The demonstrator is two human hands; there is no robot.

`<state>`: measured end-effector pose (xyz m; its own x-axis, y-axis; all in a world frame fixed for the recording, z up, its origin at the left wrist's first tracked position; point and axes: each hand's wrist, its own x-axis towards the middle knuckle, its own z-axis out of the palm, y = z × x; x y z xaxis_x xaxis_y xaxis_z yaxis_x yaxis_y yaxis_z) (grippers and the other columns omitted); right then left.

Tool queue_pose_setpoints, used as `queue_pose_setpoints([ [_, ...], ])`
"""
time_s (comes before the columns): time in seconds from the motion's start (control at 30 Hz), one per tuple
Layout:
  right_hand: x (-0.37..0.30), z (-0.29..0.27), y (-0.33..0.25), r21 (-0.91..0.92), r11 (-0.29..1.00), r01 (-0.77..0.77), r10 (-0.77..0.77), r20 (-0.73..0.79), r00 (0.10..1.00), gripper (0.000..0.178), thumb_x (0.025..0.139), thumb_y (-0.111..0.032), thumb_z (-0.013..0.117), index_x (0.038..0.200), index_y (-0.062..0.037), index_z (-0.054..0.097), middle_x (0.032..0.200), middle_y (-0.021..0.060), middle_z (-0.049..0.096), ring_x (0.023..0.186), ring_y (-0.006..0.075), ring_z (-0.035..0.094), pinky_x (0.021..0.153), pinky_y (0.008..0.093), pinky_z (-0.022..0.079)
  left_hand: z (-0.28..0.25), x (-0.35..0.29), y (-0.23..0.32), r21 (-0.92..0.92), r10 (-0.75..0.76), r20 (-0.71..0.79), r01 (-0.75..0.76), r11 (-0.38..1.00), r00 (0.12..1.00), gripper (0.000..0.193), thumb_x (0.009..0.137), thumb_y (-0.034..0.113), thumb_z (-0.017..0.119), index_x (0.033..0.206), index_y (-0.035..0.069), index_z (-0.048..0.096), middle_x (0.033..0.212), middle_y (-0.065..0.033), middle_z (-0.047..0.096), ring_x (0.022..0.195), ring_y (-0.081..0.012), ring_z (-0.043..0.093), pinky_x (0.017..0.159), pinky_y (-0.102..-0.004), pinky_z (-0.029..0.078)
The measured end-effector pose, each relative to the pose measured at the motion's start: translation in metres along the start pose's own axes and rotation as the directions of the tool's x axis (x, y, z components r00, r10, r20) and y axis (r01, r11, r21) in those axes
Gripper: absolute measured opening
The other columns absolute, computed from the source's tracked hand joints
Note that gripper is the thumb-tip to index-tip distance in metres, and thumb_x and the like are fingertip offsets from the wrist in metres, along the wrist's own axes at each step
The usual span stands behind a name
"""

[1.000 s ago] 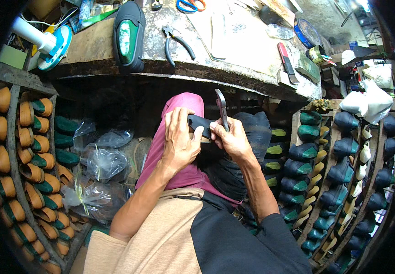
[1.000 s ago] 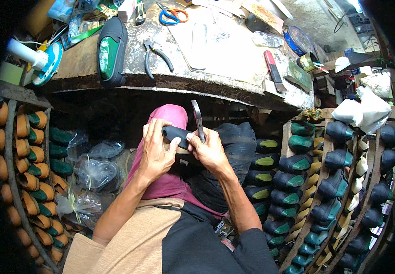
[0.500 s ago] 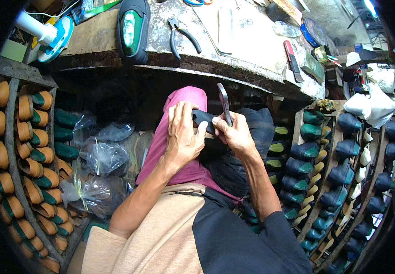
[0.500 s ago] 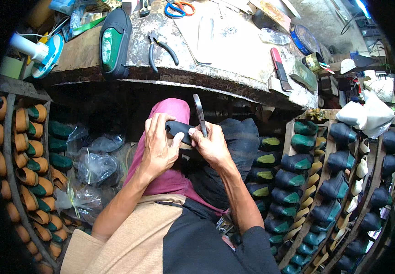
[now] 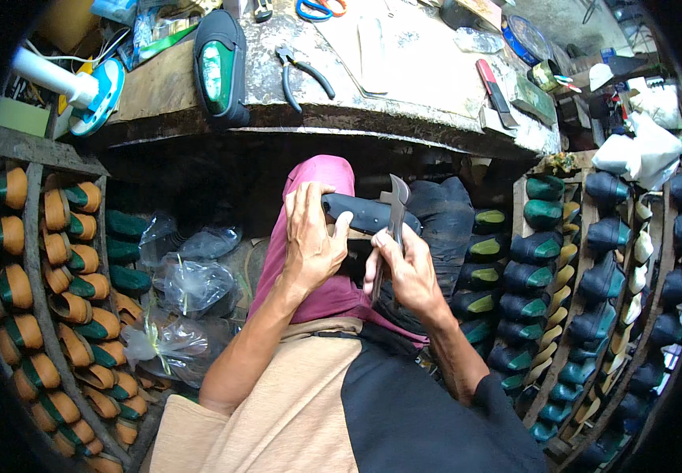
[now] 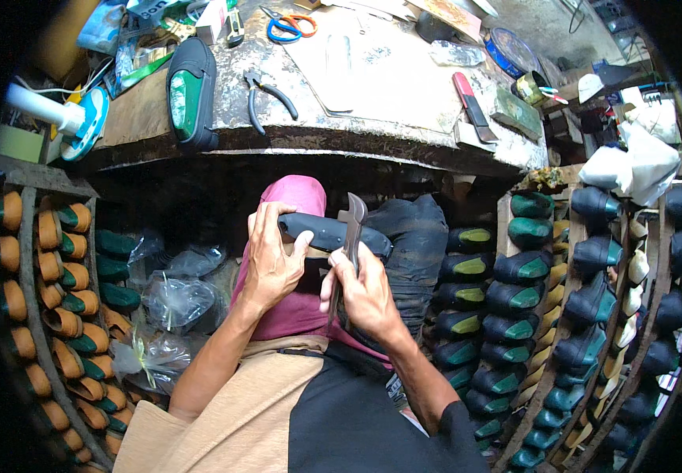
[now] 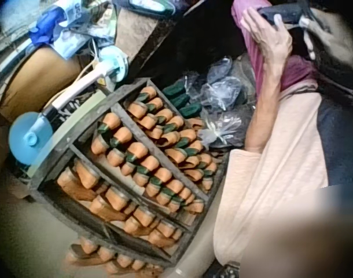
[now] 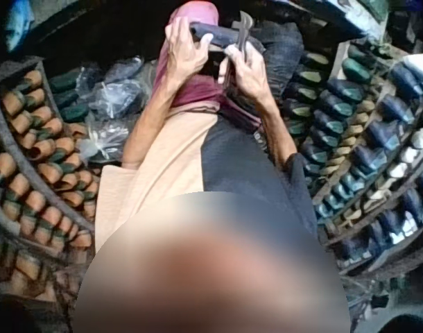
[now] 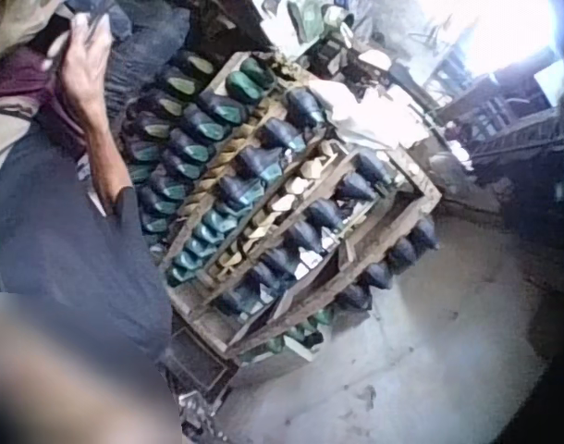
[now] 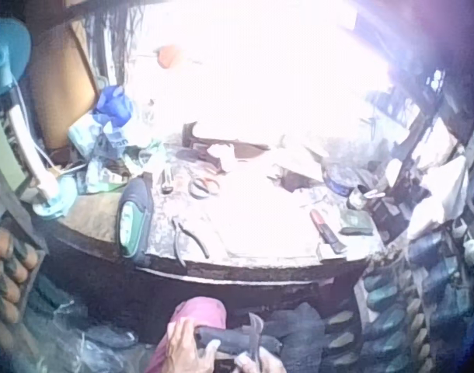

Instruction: The person repairs a black slip-on shoe by hammering a green insole into the sole, then uses pliers and a knife to trim and adjust the edges. The person repeatedly checks fit and alignment while working on the shoe.

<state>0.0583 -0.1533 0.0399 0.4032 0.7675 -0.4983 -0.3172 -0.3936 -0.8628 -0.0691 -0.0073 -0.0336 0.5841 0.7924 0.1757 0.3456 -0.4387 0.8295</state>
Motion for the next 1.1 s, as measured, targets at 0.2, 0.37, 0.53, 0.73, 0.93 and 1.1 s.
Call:
queue_pose_setpoints([
  [0.2, -0.01, 0.023, -0.002, -0.088, 0.989, -0.116, 0.106, -0.103, 0.989, 0.023, 0.122, -0.023, 0.054, 0.119, -0.0002, 0.056, 0.073, 0.0101, 0.069, 0.055, 0.0184, 0.068, 0.051, 0.0344, 0.055, 0.0, 0.0, 0.002, 0.026, 0.007, 0.026, -0.007, 1.0, 1.0, 0.049, 0.092, 0.01, 0.085, 0.135, 0.002, 0.062, 0.128, -0.0196, 0.065, 0.122, -0.0419, 0.061, 0.11, -0.0514, 0.049],
  [0.37, -0.02, 0.019, -0.02, -0.093, 0.979, 0.179, -0.191, -0.142, 0.971, 0.025, 0.123, -0.021, 0.056, 0.111, 0.0006, 0.059, 0.069, 0.0054, 0.064, 0.054, 0.0131, 0.062, 0.049, 0.0323, 0.052, -0.002, 0.003, 0.002, 0.036, -0.005, 0.05, 0.003, 0.999, 0.999, 0.05, 0.093, 0.012, 0.086, 0.136, 0.002, 0.062, 0.128, -0.0197, 0.065, 0.12, -0.0415, 0.061, 0.109, -0.0514, 0.049],
  [0.53, -0.021, 0.039, 0.002, -0.027, 0.956, 0.294, -0.285, -0.341, 0.896, 0.024, 0.122, -0.021, 0.055, 0.115, 0.0012, 0.058, 0.069, 0.0067, 0.065, 0.053, 0.0161, 0.064, 0.049, 0.0335, 0.053, -0.003, 0.003, 0.002, 0.058, -0.013, 0.062, 0.009, 0.998, 0.998, 0.05, 0.095, 0.013, 0.086, 0.138, 0.003, 0.062, 0.128, -0.0195, 0.065, 0.121, -0.0411, 0.061, 0.109, -0.0513, 0.049],
  [0.73, 0.001, 0.031, 0.044, -0.091, 0.996, 0.017, -0.034, -0.198, 0.98, 0.032, 0.121, -0.03, 0.057, 0.112, 0.0002, 0.057, 0.064, 0.0097, 0.066, 0.049, 0.017, 0.065, 0.047, 0.0378, 0.054, -0.007, 0.007, 0.002, 0.068, -0.014, 0.101, 0.007, 0.998, 0.995, 0.051, 0.097, 0.018, 0.086, 0.14, 0.004, 0.062, 0.13, -0.02, 0.067, 0.125, -0.041, 0.063, 0.112, -0.0511, 0.05],
  [0.93, -0.01, 0.012, 0.05, -0.44, 0.885, 0.154, -0.238, -0.142, 0.961, 0.031, 0.114, -0.019, 0.063, 0.124, 0.0062, 0.047, 0.082, 0.0374, 0.069, 0.085, 0.0639, 0.071, 0.074, 0.0661, 0.055, -0.025, 0.015, 0.011, -0.052, -0.018, 0.204, 0.029, 0.998, 0.979, 0.051, 0.105, 0.026, 0.084, 0.146, 0.003, 0.062, 0.139, -0.02, 0.066, 0.131, -0.0409, 0.061, 0.116, -0.0514, 0.048],
  [1.1, -0.046, 0.001, 0.05, -0.557, 0.799, 0.225, -0.379, -0.177, 0.908, 0.027, 0.108, -0.011, 0.071, 0.116, 0.006, 0.051, 0.08, 0.0336, 0.065, 0.076, 0.0575, 0.071, 0.066, 0.0616, 0.055, -0.024, 0.014, 0.015, -0.158, -0.033, 0.109, 0.05, 0.986, 0.994, 0.043, 0.122, 0.038, 0.06, 0.148, 0.005, 0.066, 0.15, -0.0178, 0.065, 0.141, -0.0369, 0.06, 0.124, -0.0473, 0.044],
])
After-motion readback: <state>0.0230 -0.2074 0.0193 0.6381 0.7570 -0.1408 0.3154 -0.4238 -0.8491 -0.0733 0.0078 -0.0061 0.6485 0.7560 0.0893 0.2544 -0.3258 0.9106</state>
